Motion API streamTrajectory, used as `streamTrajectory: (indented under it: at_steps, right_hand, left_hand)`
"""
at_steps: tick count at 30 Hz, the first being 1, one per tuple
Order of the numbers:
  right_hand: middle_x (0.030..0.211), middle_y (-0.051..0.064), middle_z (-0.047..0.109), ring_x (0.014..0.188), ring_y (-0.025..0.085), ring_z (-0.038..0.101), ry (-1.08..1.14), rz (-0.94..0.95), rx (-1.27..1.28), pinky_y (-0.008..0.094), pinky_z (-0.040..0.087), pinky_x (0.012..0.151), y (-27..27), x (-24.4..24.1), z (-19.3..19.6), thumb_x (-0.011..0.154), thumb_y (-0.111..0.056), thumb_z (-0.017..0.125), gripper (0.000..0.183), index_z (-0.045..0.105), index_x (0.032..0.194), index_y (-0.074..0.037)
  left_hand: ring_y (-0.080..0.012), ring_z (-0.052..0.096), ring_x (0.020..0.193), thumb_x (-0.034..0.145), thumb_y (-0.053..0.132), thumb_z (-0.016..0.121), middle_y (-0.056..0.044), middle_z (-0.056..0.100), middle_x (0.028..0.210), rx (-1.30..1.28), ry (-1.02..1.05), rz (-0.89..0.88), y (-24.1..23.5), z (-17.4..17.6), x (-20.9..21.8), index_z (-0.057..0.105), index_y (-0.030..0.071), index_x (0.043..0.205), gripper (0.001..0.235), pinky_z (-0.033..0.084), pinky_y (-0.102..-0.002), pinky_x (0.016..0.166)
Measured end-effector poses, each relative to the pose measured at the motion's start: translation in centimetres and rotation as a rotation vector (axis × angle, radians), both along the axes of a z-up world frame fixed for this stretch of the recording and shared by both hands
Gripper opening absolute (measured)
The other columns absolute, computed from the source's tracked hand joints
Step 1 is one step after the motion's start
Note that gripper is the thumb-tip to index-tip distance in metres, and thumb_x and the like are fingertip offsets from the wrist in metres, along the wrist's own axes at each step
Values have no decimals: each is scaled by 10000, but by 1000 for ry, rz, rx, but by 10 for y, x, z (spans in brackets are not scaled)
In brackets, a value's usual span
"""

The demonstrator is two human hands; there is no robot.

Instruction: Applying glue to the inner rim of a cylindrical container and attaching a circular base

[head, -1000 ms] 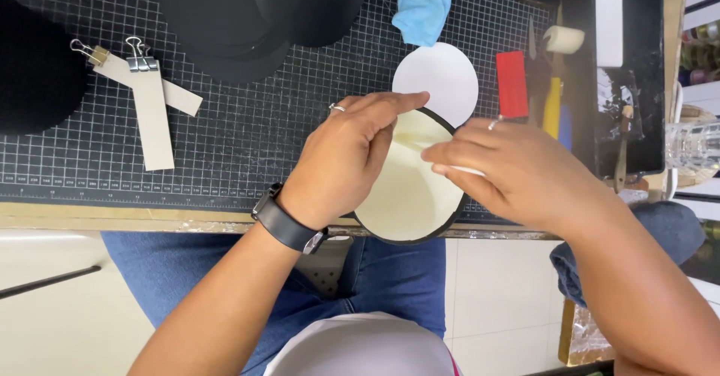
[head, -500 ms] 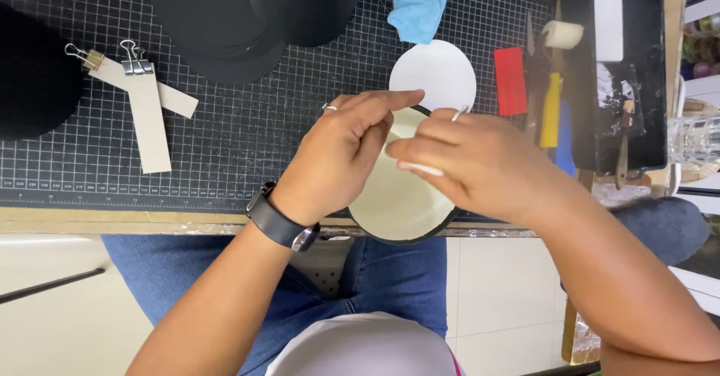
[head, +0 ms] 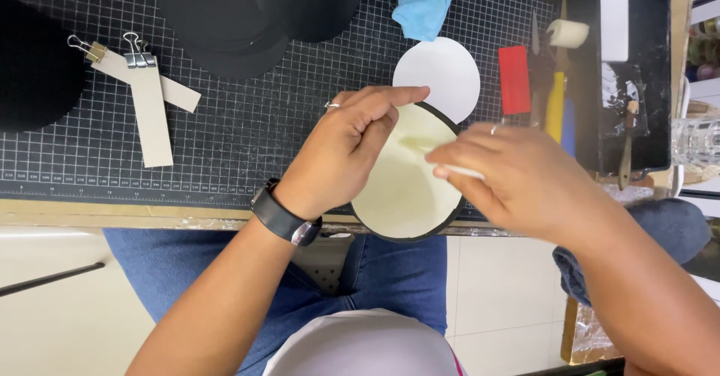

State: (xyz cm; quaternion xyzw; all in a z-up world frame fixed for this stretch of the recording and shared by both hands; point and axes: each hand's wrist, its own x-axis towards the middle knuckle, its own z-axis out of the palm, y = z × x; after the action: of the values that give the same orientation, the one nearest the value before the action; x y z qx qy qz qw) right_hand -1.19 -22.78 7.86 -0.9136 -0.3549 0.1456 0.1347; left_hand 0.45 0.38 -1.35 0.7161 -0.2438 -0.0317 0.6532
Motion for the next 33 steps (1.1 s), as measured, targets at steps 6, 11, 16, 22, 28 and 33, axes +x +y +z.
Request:
streamTrajectory:
  at_steps: [6,11,16,22,28,33]
  right_hand:
    - [1035,3,771,899,224,725,95,3,-50,431,533,597,-3,-6,3,1006,-246,523,265,726,1165,-182]
    - [974,9,763,848,255,697,122,24,-53,442,517,652,-4,0,8,1008,-266,536,271,731,1166,-164]
    - [1116,0,783,963,265,699,158,43,-112,469,526,764,-9,10,7,1001,-276,522,303,737,1192,-179]
    - [1025,-21,745,925,246,667,292,179,-89,425,530,688,-7,12,13,969,-207,560,253,701,1176,-177]
    - [881,-22,561,880,229,588,268,271,-394,483,505,578,5,21,19,789,-62,662,485,656,1218,-290]
    - [836,-57,487,812,167,600,379,313,-583,437,483,569,15,30,23,899,-96,621,224,597,993,-298]
  left_hand:
    - [-195,631,1151,1066,45,412,-39,698,1275,27,-12,-11,2,1,0,587,152,1400,392,379,-352,1080]
    - [-195,633,1151,1074,57,422,-46,699,1277,25,-5,-12,3,4,1,587,142,1397,373,380,-348,1071]
    - [-207,637,1172,1076,54,424,-58,701,1269,30,-12,-23,3,4,0,586,137,1398,371,382,-353,1072]
    - [-204,647,1221,1069,31,430,-45,702,1313,28,-25,-17,4,5,0,587,131,1391,372,384,-365,1106]
    - [-228,648,1220,1062,20,423,-76,698,1321,35,-29,-16,4,5,1,584,115,1392,379,392,-364,1087]
    - [-203,639,1175,1036,-4,415,-46,699,1264,44,-5,-32,5,7,1,576,118,1406,421,384,-359,1079]
